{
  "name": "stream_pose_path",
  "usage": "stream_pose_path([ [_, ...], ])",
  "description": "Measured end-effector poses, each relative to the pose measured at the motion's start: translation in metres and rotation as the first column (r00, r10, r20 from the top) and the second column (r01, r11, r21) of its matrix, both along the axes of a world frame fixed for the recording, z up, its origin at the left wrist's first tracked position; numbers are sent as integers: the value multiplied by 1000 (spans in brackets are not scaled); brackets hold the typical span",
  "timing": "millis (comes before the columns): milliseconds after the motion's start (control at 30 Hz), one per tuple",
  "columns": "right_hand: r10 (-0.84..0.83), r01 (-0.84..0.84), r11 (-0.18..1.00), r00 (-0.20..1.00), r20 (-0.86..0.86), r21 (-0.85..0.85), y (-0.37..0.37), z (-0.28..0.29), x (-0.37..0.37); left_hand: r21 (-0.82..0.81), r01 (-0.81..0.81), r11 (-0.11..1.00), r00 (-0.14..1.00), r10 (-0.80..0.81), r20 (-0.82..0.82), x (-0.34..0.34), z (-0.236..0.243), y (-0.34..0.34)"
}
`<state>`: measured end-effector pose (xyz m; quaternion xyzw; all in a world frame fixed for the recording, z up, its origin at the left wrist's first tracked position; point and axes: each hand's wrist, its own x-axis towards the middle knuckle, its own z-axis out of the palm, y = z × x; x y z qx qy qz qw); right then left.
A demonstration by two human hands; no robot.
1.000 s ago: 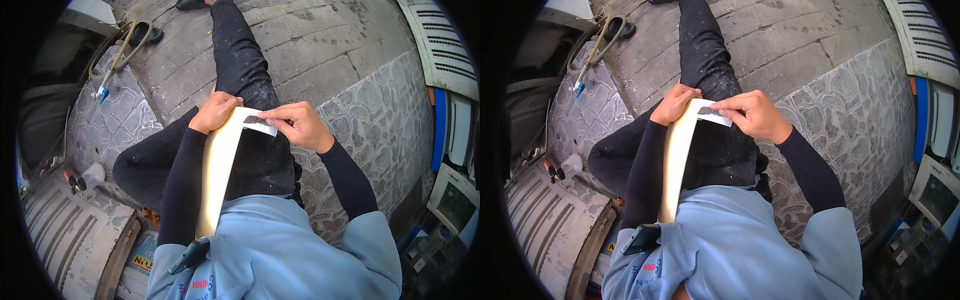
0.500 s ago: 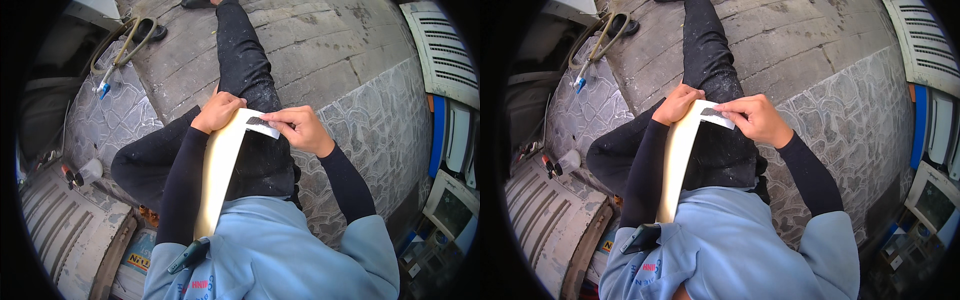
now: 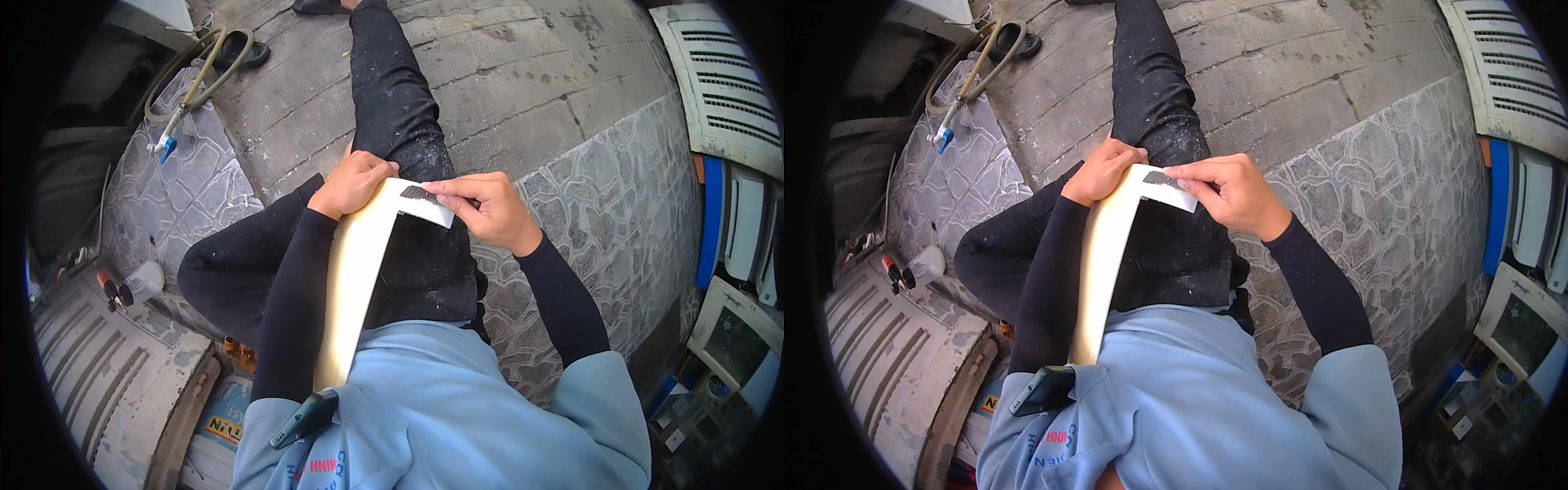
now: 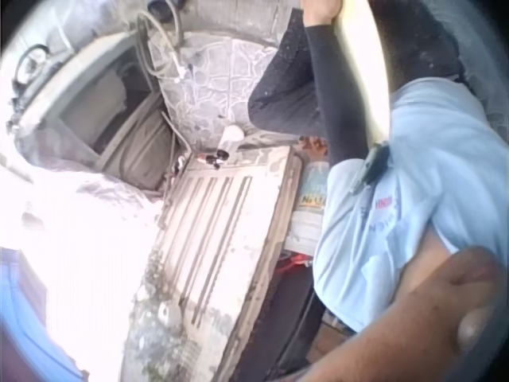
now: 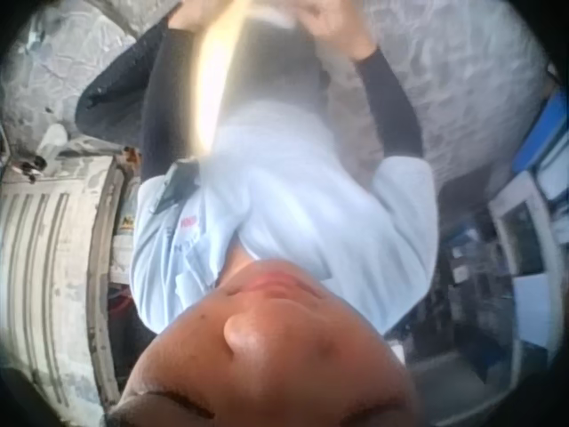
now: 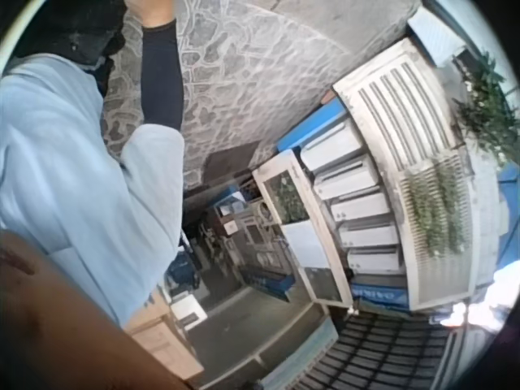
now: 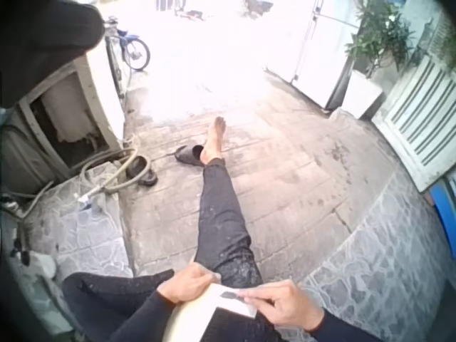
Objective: The person sits on the floor and uses a utility knife to scrape the surface of a long, curved, cream-colored plastic piece. They repeatedly scrape along the edges and flat surfaces to remove residue or marks.
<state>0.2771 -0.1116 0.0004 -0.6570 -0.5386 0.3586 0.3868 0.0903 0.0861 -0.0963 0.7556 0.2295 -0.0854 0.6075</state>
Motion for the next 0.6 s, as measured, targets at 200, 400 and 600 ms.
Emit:
stream_pose_path([
  [200,-6,6,1000,1000,7,21,13,-4,9,-24,-28,999,995,31,96,1,-6,7],
  [400,-13,10,998,999,41,63,19,-6,15,-74,-68,995,992,75,101,3,-6,8],
  [600,13,-12,1000,999,43,-27,11,2,4,-23,-34,999,982,38,183,0,-14,6],
])
